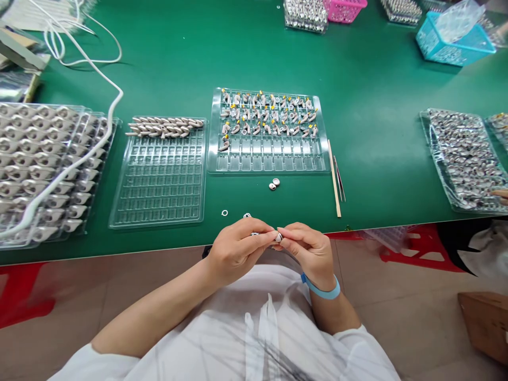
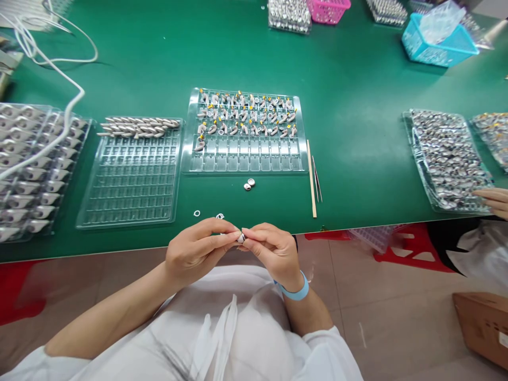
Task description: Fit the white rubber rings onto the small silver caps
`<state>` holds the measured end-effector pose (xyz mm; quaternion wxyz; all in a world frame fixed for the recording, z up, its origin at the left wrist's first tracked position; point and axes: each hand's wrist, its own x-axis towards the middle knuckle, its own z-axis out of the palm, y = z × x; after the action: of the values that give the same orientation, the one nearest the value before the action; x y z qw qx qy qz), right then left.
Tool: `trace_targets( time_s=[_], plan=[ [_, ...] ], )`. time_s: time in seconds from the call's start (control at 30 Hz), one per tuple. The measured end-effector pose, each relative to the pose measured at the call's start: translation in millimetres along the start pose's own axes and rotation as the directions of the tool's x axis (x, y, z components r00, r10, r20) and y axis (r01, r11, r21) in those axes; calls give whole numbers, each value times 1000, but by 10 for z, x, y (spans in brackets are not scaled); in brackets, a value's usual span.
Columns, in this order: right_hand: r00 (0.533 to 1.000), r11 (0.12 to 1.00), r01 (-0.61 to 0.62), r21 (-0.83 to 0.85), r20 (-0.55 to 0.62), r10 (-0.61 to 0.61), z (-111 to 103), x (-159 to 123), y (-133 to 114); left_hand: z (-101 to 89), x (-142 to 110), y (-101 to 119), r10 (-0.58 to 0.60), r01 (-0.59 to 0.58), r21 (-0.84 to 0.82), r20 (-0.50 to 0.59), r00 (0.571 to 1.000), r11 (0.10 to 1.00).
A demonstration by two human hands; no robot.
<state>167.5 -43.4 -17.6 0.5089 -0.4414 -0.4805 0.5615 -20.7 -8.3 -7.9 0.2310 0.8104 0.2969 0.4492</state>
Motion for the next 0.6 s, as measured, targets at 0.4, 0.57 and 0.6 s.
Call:
trace_targets(
  time_s=[0.4,0.57,0.6],
  plan=[
    [998,996,59,-73,6,-58,-2,-10,-12,-9,-7,27,-31,31,15,0,1000,999],
    [995,990,97,-102,6,-97,-4,0,-8,-5,7,26,-31,31,4,0,1000,1000],
    [995,989,104,-105,9,-103,-5,2,-9,-4,7,23,-28,28,-3,-1,1000,1000]
  ],
)
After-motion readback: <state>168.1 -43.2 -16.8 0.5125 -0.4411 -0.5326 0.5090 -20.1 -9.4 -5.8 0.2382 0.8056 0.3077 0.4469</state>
